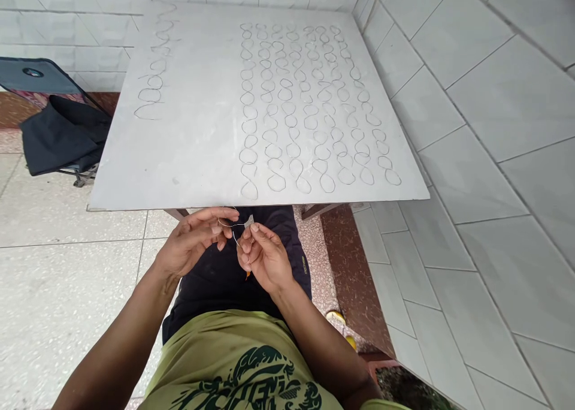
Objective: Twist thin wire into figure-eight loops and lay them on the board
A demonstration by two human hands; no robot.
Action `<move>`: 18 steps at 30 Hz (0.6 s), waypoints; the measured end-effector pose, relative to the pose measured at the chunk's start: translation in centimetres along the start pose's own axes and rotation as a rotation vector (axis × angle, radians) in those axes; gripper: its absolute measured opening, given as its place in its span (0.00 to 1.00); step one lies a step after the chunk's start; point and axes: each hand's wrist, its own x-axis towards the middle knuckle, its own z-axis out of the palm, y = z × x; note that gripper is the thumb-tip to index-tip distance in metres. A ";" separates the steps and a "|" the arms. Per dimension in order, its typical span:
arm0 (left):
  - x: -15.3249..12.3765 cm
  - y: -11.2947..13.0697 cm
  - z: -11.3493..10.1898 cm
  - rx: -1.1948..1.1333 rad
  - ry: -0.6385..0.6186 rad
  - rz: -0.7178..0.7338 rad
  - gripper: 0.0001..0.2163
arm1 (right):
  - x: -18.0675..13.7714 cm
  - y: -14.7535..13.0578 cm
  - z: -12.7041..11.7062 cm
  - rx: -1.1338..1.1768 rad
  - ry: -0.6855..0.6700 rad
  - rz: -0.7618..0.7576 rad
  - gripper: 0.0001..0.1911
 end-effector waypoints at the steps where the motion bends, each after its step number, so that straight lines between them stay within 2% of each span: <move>1: -0.1 -0.2 0.1 0.060 -0.008 0.027 0.17 | 0.1 0.0 -0.1 0.041 -0.003 0.039 0.14; 6: -0.4 -0.9 0.9 0.360 0.018 0.167 0.11 | 0.5 0.5 -0.6 0.247 -0.015 0.213 0.09; 10: -0.2 -1.2 1.2 0.472 0.052 0.276 0.08 | 0.6 1.0 -0.7 0.286 0.020 0.255 0.06; 12: -0.1 -1.2 1.3 0.546 0.077 0.340 0.09 | 0.7 1.2 -0.8 0.233 0.061 0.271 0.06; 14: 0.1 -1.2 1.3 0.640 0.124 0.386 0.09 | 0.7 1.3 -1.0 0.114 0.111 0.263 0.10; 16: 0.2 -1.2 1.3 0.741 0.175 0.398 0.10 | 0.6 1.4 -1.2 -0.050 0.163 0.179 0.14; 18: 0.1 -1.3 1.4 0.837 0.192 0.387 0.11 | 0.4 1.2 -1.3 -0.249 0.196 0.029 0.15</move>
